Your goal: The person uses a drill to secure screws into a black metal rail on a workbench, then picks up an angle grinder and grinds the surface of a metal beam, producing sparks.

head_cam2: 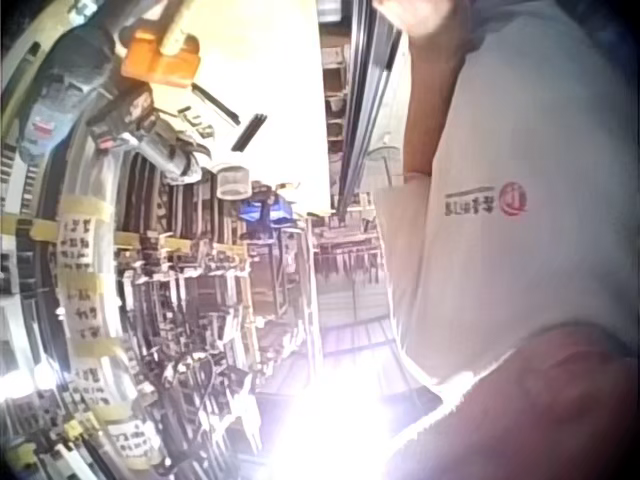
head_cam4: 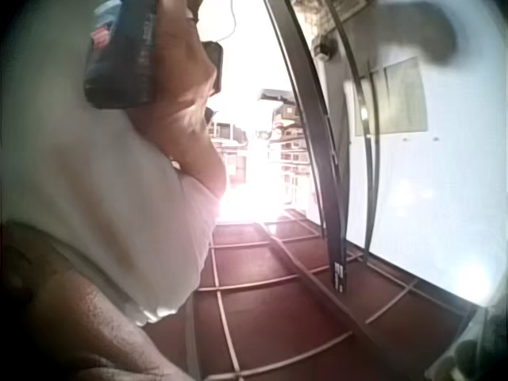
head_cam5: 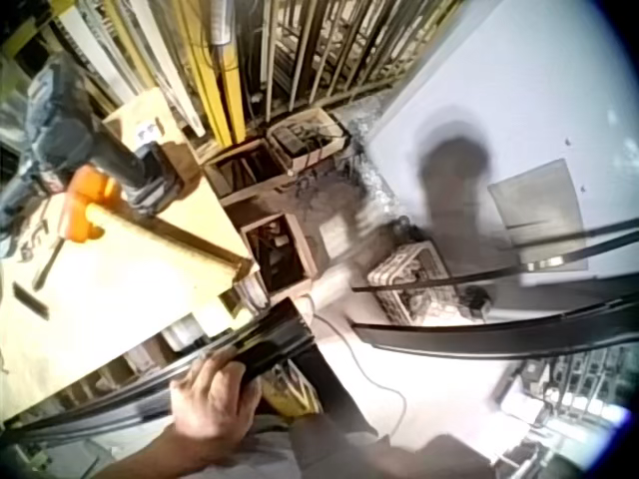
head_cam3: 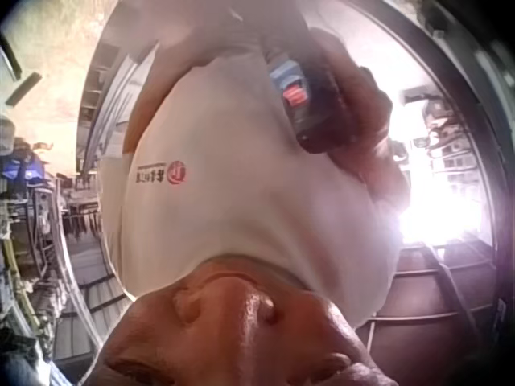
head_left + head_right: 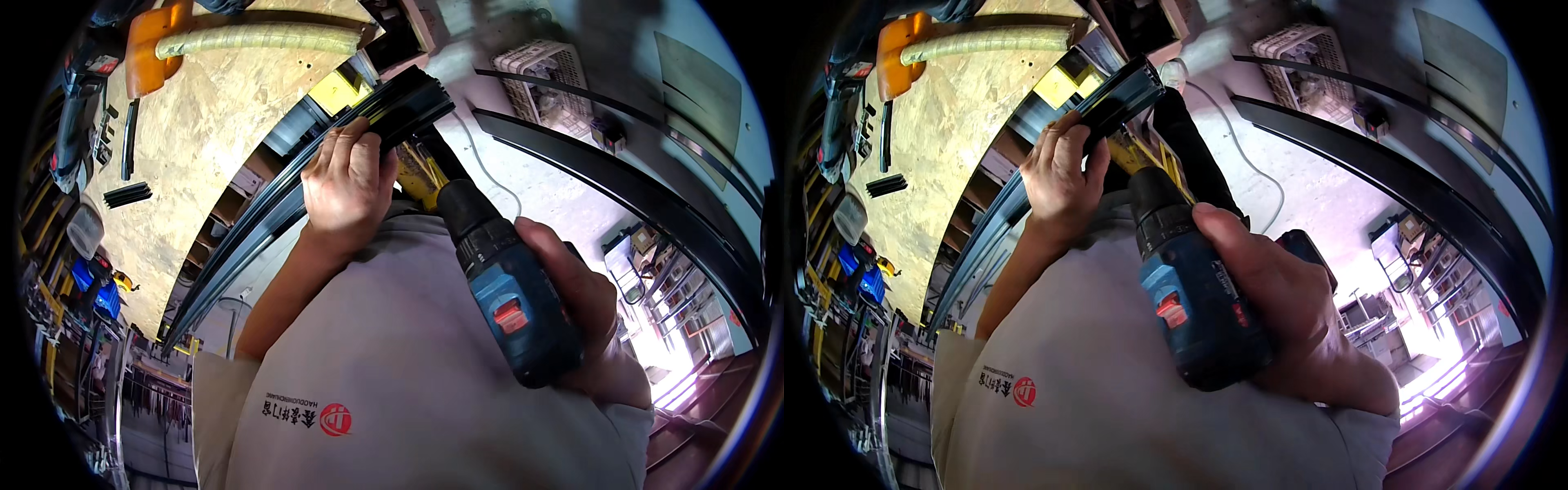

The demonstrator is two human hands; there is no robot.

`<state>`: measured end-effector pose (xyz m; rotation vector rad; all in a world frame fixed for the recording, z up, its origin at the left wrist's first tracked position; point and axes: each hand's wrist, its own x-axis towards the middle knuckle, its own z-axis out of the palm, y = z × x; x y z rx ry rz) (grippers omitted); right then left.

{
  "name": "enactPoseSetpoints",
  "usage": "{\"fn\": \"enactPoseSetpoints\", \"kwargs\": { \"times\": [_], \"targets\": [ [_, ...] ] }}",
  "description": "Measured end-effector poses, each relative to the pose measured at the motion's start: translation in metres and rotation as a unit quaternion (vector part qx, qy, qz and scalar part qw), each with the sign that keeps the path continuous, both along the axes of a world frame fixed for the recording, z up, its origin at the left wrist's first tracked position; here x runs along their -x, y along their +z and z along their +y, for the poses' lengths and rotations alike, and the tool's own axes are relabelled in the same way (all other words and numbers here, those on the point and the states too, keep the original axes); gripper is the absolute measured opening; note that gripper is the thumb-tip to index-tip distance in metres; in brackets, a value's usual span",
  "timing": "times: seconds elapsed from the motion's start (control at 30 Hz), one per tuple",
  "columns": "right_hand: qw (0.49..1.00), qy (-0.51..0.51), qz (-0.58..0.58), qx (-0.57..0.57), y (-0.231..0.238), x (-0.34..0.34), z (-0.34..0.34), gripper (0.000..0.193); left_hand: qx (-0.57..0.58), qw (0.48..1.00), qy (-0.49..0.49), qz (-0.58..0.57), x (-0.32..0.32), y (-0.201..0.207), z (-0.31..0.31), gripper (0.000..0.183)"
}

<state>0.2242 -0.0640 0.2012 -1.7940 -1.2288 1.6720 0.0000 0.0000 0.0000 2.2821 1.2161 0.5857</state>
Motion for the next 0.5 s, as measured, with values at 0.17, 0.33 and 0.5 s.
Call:
{"fn": "enactPoseSetpoints", "kwargs": {
  "times": [0.17,0.33,0.5],
  "targets": [
    [0.994,0.061,-0.096,-0.006,0.006,0.011,0.017,0.067,0.019,0.999,0.023,0.012,-0.004,0.0,-0.001,0.036],
    [0.991,0.058,-0.124,-0.003,0.004,0.019,0.022,0.073,0.015,0.999,0.024,0.015,-0.005,-0.003,-0.001,0.034],
    [0.993,0.075,-0.081,0.037,0.008,0.013,0.033,0.074,0.029,0.999,0.017,0.001,-0.003,-0.002,0.0,0.032]
  ]
}}
